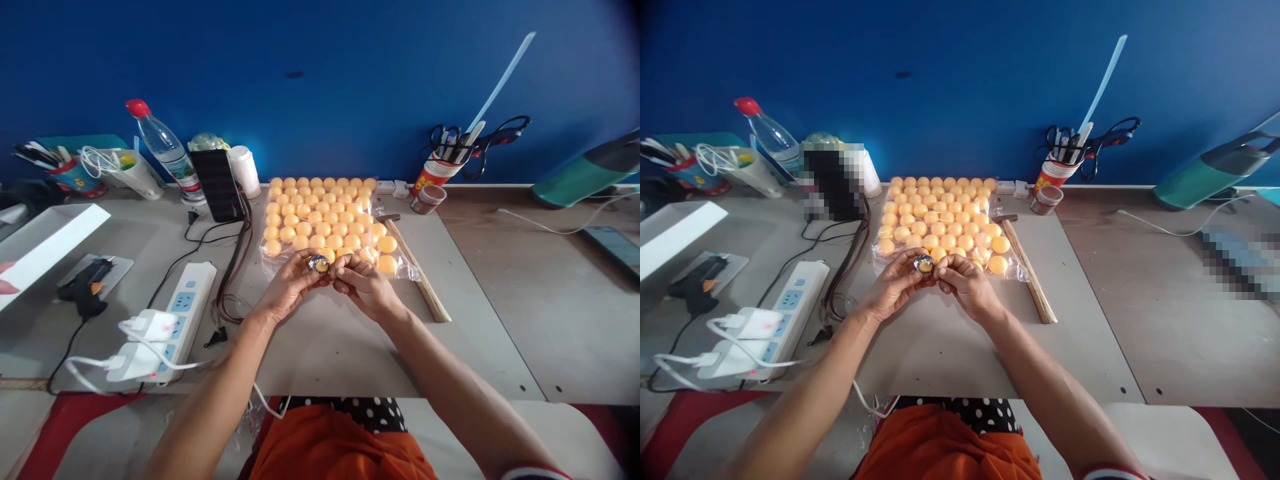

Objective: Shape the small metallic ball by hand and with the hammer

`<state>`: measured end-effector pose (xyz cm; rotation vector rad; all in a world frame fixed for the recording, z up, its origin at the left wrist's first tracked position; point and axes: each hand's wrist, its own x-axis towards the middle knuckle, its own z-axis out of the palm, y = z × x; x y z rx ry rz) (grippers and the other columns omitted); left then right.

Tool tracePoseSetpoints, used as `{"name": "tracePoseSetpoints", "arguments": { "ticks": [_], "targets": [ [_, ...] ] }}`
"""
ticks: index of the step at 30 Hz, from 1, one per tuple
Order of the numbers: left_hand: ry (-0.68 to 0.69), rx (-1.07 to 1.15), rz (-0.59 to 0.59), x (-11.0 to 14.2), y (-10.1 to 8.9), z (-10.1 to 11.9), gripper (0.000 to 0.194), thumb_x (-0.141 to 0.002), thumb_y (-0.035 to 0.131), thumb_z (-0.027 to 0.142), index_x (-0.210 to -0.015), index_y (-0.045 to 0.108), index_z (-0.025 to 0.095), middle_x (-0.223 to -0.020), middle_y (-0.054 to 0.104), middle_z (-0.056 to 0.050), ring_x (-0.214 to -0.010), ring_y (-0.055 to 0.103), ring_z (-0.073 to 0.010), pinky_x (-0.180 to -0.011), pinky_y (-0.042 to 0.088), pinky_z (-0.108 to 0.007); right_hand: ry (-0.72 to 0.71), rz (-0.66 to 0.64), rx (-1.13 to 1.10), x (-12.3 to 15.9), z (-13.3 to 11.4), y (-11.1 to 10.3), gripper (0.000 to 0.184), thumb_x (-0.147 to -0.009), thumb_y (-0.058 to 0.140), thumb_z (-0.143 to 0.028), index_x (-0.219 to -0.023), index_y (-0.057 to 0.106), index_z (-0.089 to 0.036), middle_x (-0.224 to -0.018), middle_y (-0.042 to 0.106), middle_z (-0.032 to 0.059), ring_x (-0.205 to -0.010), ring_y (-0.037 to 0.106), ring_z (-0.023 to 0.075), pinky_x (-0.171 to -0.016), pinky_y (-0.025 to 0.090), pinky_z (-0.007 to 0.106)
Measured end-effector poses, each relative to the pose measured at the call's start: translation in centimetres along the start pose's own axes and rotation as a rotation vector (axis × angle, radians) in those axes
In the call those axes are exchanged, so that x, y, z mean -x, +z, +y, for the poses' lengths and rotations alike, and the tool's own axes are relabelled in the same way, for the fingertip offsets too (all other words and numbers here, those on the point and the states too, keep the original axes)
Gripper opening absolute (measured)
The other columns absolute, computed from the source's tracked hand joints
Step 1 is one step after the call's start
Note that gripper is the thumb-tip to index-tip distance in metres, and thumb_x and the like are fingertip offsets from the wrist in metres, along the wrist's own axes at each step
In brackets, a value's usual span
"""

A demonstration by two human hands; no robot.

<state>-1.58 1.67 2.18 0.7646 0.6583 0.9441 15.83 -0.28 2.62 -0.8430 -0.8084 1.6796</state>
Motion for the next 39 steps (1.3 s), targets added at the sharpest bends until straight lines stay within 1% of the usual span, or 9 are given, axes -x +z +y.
{"name": "tracePoseSetpoints", "arguments": {
  "ticks": [2, 4, 9, 15, 18, 21, 28, 33, 39],
  "targets": [
    [0.0, -0.012, -0.001, 0.0, -0.1, -0.1, 0.05, -0.068, 0.088, 0.028, -0.11, 0.062, 0.02, -0.099, 0.071, -0.002, -0.083, 0.071, -0.0171, -0.085, 0.055, -0.036, -0.001, 0.02, 0.003, 0.0, 0.0, 0.0, 0.032, -0.063, 0.088, -0.039, -0.073, 0.065, -0.019, -0.058, 0.054, -0.0055, -0.051, 0.043, 0.0068, -0.053, 0.03, 0.025],
    [-0.001, -0.022, 0.007, -0.1, -0.1, -0.1, 0.052, -0.067, 0.088, 0.028, -0.11, 0.061, 0.02, -0.099, 0.071, -0.002, -0.082, 0.072, -0.0175, -0.085, 0.054, -0.036, 0.005, 0.034, 0.013, 0.1, 0.0, 0.1, 0.032, -0.064, 0.088, -0.039, -0.073, 0.065, -0.019, -0.057, 0.051, -0.0061, -0.052, 0.043, 0.0073, -0.055, 0.031, 0.025],
    [0.009, -0.022, 0.035, -0.1, -0.1, -0.3, 0.052, -0.066, 0.089, 0.025, -0.11, 0.062, 0.02, -0.1, 0.069, -0.002, -0.084, 0.07, -0.0162, -0.084, 0.055, -0.034, 0.006, 0.051, 0.052, 0.0, 0.3, 0.0, 0.033, -0.064, 0.087, -0.041, -0.074, 0.065, -0.018, -0.06, 0.053, -0.005, -0.054, 0.043, 0.0078, -0.056, 0.032, 0.026],
    [0.022, -0.028, 0.012, -0.2, -0.2, -0.7, 0.047, -0.068, 0.087, 0.023, -0.109, 0.064, 0.02, -0.101, 0.069, -0.003, -0.089, 0.066, -0.0151, -0.083, 0.054, -0.032, 0.036, 0.059, 0.093, -0.1, 0.6, 0.0, 0.033, -0.063, 0.087, -0.041, -0.074, 0.065, -0.018, -0.061, 0.056, -0.0041, -0.053, 0.043, 0.0077, -0.054, 0.033, 0.025],
    [0.025, -0.032, 0.007, -0.2, -0.3, -0.7, 0.047, -0.068, 0.087, 0.023, -0.108, 0.064, 0.02, -0.102, 0.068, -0.003, -0.089, 0.064, -0.0156, -0.083, 0.054, -0.033, 0.067, 0.055, 0.064, -0.1, 0.6, -0.1, 0.033, -0.063, 0.087, -0.04, -0.074, 0.064, -0.019, -0.06, 0.057, -0.0038, -0.053, 0.044, 0.0076, -0.054, 0.035, 0.024],
    [0.03, -0.037, 0.007, -0.3, -0.3, -0.8, 0.047, -0.068, 0.087, 0.023, -0.109, 0.063, 0.02, -0.102, 0.067, -0.003, -0.09, 0.063, -0.016, -0.085, 0.053, -0.035, 0.098, 0.058, 0.039, 0.0, 0.5, -0.1, 0.032, -0.064, 0.087, -0.039, -0.073, 0.063, -0.019, -0.056, 0.054, -0.0046, -0.052, 0.045, 0.0082, -0.054, 0.037, 0.025],
    [0.033, -0.057, 0.017, -0.3, -0.3, -0.9, 0.046, -0.068, 0.087, 0.024, -0.108, 0.064, 0.02, -0.103, 0.067, -0.004, -0.091, 0.063, -0.0166, -0.086, 0.053, -0.035, 0.117, 0.04, 0.063, 0.0, 0.1, 0.0, 0.035, -0.064, 0.087, -0.044, -0.071, 0.063, -0.019, -0.054, 0.056, -0.0032, -0.055, 0.05, 0.0095, -0.056, 0.038, 0.024],
    [0.05, -0.105, -0.002, -0.4, -0.7, -1.2, 0.045, -0.072, 0.085, 0.026, -0.112, 0.064, 0.021, -0.107, 0.067, -0.004, -0.094, 0.063, -0.0165, -0.087, 0.053, -0.034, 0.13, 0.037, 0.076, 0.1, 0.0, 0.1, 0.036, -0.063, 0.087, -0.043, -0.071, 0.064, -0.018, -0.055, 0.058, -0.0023, -0.056, 0.051, 0.0097, -0.056, 0.038, 0.024],
    [0.078, -0.156, -0.02, -0.5, -1.4, -1.7, 0.046, -0.073, 0.084, 0.026, -0.114, 0.064, 0.022, -0.113, 0.066, -0.006, -0.101, 0.062, -0.0187, -0.092, 0.053, -0.037, 0.148, 0.052, 0.079, 0.0, 0.2, -0.2, 0.034, -0.065, 0.086, -0.041, -0.073, 0.063, -0.017, -0.057, 0.059, -0.0014, -0.054, 0.05, 0.0098, -0.055, 0.039, 0.025]
  ]
}}
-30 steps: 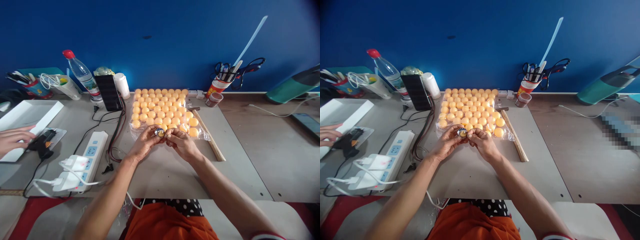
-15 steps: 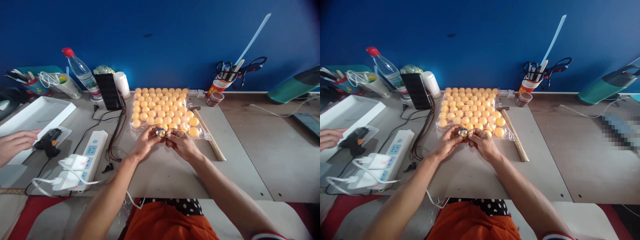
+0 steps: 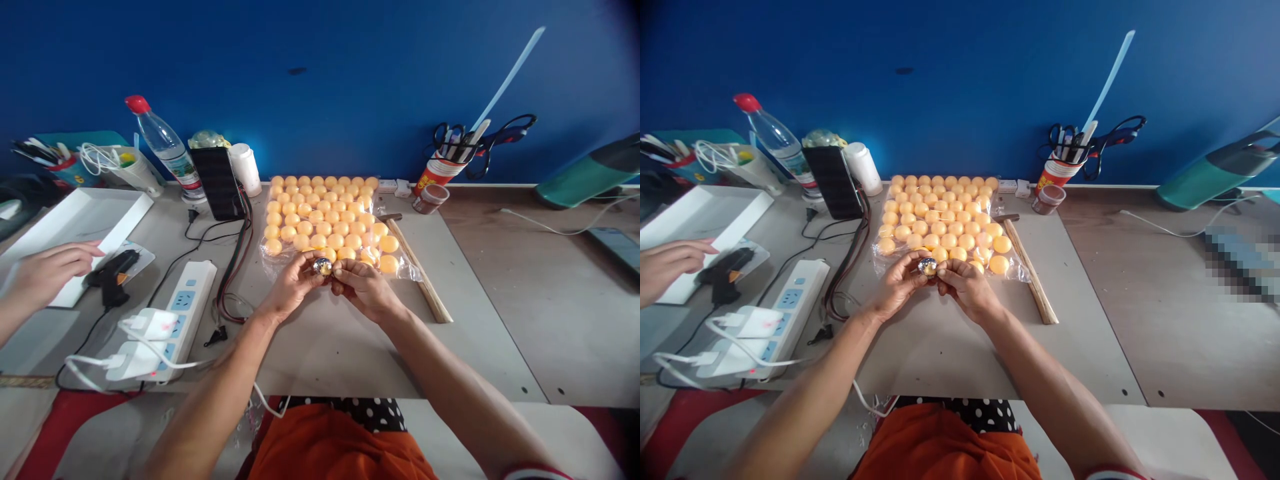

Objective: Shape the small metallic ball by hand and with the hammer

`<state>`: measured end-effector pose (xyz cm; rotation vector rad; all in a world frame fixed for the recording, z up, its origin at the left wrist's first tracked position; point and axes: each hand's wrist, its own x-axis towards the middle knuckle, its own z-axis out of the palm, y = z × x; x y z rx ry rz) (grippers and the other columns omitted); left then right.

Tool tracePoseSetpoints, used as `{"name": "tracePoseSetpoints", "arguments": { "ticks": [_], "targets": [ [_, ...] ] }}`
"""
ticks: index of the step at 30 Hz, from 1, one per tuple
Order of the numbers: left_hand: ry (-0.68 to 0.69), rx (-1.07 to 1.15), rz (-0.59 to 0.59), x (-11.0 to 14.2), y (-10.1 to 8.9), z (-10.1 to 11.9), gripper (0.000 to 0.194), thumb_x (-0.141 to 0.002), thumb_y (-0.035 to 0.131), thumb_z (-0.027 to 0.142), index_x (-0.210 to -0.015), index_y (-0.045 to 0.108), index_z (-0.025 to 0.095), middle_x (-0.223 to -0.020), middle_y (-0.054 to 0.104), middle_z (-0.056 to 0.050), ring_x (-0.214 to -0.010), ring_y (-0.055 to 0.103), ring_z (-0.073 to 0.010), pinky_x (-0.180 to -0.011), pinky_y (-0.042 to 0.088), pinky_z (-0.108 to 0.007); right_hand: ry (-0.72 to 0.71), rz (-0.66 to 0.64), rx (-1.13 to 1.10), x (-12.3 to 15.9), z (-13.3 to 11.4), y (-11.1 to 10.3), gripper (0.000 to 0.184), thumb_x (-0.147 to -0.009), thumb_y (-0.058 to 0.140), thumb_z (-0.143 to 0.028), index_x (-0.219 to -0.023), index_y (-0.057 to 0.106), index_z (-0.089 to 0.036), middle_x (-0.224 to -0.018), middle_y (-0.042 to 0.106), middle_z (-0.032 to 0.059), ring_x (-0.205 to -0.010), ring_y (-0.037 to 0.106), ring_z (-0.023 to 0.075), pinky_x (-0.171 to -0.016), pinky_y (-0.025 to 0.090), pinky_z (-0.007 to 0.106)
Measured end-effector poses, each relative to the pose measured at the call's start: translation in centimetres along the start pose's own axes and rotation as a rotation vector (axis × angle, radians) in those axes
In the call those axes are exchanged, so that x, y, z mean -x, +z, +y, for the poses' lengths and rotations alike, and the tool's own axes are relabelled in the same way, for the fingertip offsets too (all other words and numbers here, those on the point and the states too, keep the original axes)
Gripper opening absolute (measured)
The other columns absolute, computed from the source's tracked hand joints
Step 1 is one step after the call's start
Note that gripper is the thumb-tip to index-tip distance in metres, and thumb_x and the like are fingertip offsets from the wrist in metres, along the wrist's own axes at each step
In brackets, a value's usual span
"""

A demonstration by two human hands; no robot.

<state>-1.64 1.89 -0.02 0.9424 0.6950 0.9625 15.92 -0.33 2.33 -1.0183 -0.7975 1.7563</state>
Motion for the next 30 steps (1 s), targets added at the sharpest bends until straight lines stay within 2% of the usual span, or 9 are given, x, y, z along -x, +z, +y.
{"name": "tracePoseSetpoints", "arguments": {
  "ticks": [17, 30],
  "targets": [
    [-0.006, 0.005, -0.007, -0.1, 0.01, -0.06, 0.044, -0.073, 0.084, 0.028, -0.113, 0.066, 0.023, -0.108, 0.067, -0.004, -0.1, 0.062, -0.018, -0.094, 0.053, -0.039, 0.042, -0.016, -0.062, 0.02, -0.07, -0.19, 0.033, -0.064, 0.087, -0.039, -0.071, 0.063, -0.017, -0.054, 0.061, -0.0006, -0.056, 0.055, 0.0116, -0.055, 0.043, 0.025],
    [-0.015, -0.074, 0.062, 0.13, 0.68, 0.5, 0.047, -0.066, 0.088, 0.03, -0.108, 0.069, 0.02, -0.103, 0.068, -0.005, -0.093, 0.062, -0.0195, -0.085, 0.053, -0.034, 0.061, -0.015, -0.046, -0.01, -0.13, -0.42, 0.032, -0.065, 0.088, -0.037, -0.069, 0.063, -0.017, -0.058, 0.065, 0.0014, -0.056, 0.057, 0.0117, -0.057, 0.046, 0.026]
  ]
}}
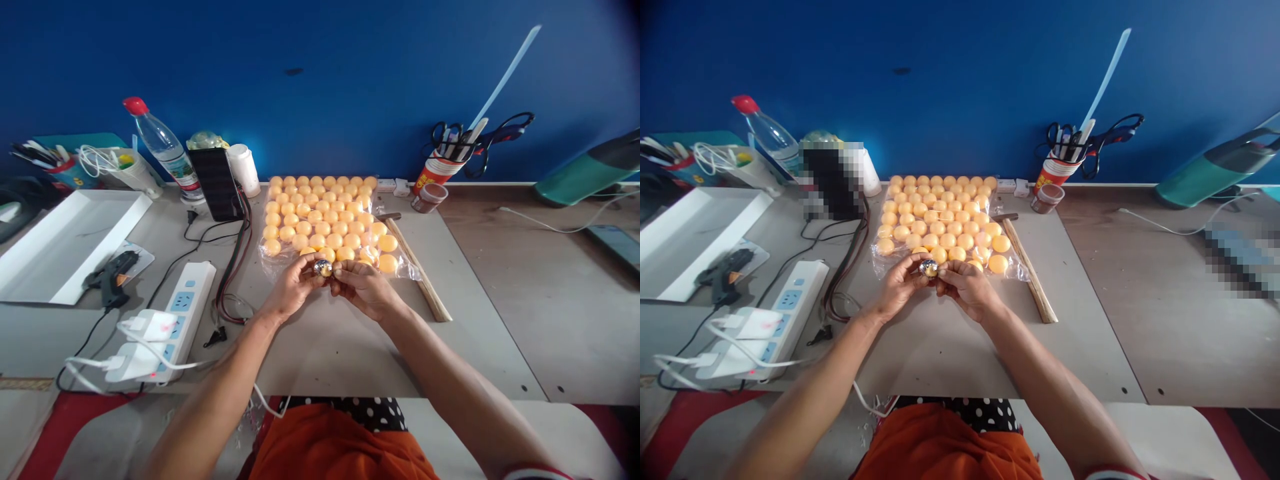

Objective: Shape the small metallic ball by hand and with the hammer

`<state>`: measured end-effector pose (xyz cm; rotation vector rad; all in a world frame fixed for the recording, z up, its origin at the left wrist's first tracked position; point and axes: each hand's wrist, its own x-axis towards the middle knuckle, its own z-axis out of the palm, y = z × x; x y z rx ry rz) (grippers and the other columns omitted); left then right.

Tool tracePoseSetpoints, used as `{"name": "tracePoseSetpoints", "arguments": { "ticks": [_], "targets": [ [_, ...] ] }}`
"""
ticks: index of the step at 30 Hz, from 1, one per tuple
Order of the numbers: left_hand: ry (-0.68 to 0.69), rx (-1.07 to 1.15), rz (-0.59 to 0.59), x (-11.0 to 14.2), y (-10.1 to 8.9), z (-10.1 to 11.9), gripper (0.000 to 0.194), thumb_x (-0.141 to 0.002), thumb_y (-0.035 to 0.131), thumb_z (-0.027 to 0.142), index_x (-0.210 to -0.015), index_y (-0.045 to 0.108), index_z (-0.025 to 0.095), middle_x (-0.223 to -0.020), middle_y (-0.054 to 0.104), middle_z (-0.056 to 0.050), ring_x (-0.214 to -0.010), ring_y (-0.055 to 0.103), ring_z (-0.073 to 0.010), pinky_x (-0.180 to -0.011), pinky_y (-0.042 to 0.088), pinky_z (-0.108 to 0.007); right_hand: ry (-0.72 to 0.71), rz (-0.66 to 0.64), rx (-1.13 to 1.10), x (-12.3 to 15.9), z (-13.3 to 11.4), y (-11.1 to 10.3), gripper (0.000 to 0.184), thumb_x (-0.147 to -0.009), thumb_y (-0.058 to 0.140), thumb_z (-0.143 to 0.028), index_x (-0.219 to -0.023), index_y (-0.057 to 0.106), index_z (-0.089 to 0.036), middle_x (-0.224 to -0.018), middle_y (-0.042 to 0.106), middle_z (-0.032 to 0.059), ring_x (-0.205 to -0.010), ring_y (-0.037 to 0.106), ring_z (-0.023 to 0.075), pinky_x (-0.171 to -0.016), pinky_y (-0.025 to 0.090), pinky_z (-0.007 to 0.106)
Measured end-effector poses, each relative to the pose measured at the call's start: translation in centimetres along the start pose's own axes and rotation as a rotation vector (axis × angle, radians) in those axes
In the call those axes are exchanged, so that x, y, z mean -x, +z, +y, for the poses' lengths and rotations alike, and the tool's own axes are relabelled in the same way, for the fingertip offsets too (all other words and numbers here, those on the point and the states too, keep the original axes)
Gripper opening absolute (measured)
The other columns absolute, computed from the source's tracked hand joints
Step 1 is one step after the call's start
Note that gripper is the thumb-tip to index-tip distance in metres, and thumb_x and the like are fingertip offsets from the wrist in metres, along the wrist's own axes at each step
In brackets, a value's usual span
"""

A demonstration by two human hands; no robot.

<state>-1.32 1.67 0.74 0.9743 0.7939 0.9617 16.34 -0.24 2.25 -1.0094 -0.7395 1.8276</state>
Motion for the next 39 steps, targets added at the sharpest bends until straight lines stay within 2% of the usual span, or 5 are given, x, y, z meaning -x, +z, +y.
{"name": "tracePoseSetpoints", "arguments": {
  "ticks": [10, 26, 39],
  "targets": [
    [-0.003, 0.049, -0.013, 0.04, 0.14, -0.1, 0.046, -0.068, 0.087, 0.031, -0.109, 0.069, 0.021, -0.103, 0.068, -0.005, -0.09, 0.062, -0.0188, -0.084, 0.053, -0.035, -0.003, -0.038, 0.005, -0.14, -0.06, -0.36, 0.031, -0.068, 0.086, -0.038, -0.074, 0.065, -0.017, -0.061, 0.065, 0.0019, -0.059, 0.058, 0.0122, -0.06, 0.047, 0.026],
    [-0.008, 0.011, -0.011, -0.03, 0.04, -0.2, 0.048, -0.069, 0.086, 0.034, -0.111, 0.068, 0.02, -0.1, 0.069, -0.005, -0.087, 0.065, -0.019, -0.086, 0.055, -0.038, -0.046, 0.033, 0.169, 0.13, -0.3, 0.09, 0.028, -0.068, 0.082, -0.038, -0.074, 0.065, -0.016, -0.06, 0.066, 0.0007, -0.059, 0.059, 0.0121, -0.066, 0.05, 0.03],
    [-0.014, -0.096, 0.04, -0.06, -0.14, -0.57, 0.054, -0.066, 0.087, 0.038, -0.113, 0.069, 0.019, -0.101, 0.071, -0.006, -0.093, 0.066, -0.0196, -0.086, 0.053, -0.032, -0.023, 0.087, 0.142, 0.06, -0.06, 0.26, 0.03, -0.064, 0.084, -0.036, -0.073, 0.065, -0.015, -0.064, 0.07, 0.003, -0.06, 0.063, 0.0125, -0.069, 0.053, 0.031]
  ]
}}
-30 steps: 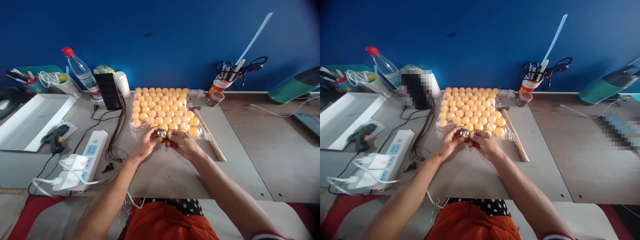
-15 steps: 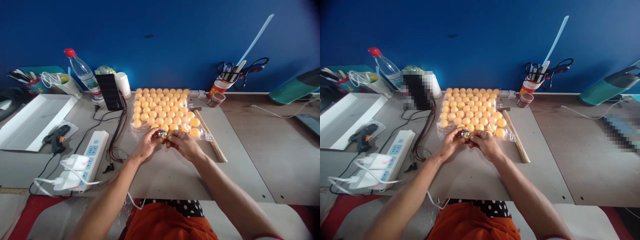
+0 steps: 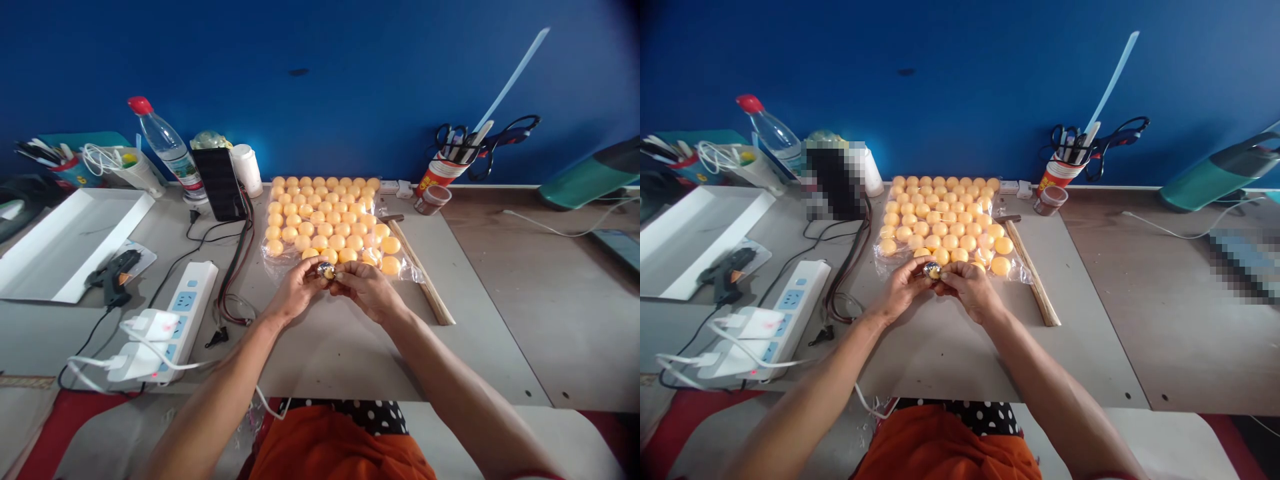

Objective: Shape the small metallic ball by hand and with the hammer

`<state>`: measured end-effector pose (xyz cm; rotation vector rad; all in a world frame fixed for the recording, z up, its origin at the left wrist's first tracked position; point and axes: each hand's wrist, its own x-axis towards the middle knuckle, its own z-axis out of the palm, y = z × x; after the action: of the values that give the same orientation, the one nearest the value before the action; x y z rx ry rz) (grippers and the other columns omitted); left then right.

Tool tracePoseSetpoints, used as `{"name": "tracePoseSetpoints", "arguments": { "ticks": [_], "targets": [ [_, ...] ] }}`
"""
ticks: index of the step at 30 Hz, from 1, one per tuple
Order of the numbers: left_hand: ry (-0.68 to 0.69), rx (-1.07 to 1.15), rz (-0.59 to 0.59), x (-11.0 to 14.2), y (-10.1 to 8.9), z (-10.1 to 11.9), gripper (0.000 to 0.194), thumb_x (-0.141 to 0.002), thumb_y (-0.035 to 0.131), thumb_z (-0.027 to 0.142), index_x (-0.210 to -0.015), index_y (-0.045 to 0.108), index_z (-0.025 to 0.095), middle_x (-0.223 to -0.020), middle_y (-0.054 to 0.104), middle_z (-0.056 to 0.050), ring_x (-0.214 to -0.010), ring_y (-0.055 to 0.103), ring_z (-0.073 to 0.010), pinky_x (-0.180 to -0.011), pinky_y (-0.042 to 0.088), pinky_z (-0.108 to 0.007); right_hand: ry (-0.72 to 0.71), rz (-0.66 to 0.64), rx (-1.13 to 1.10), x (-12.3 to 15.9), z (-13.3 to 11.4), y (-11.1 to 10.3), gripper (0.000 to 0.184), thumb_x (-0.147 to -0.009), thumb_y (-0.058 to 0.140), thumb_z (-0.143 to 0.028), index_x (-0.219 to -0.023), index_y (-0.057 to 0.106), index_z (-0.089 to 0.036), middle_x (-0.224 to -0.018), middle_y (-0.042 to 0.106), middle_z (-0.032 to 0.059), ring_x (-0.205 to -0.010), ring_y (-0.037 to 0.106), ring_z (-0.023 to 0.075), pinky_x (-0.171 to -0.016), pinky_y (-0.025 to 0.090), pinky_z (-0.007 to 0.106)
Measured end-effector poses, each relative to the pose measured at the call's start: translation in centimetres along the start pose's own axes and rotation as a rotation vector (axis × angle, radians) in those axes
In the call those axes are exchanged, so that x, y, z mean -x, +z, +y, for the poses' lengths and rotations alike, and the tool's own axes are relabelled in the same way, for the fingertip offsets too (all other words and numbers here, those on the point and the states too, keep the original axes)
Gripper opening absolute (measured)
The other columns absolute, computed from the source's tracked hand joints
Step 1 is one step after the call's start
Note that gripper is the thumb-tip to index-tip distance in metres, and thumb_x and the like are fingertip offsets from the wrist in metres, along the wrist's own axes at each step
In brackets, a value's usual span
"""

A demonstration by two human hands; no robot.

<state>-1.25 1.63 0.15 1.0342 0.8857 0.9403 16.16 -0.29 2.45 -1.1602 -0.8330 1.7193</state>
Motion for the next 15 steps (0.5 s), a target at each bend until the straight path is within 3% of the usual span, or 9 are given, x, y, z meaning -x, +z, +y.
{"name": "tracePoseSetpoints", "arguments": {
  "ticks": [15],
  "targets": [
    [0.057, -0.082, -0.004, 0.12, 0.19, -0.32, 0.051, -0.071, 0.083, 0.036, -0.116, 0.068, 0.019, -0.105, 0.072, -0.006, -0.097, 0.064, -0.0195, -0.089, 0.05, -0.03, 0.023, 0.062, -0.07, -0.15, 0.42, 0.5, 0.043, -0.054, 0.092, -0.043, -0.066, 0.059, -0.018, -0.058, 0.07, 0.0019, -0.056, 0.065, 0.013, -0.063, 0.055, 0.029]
  ]
}}
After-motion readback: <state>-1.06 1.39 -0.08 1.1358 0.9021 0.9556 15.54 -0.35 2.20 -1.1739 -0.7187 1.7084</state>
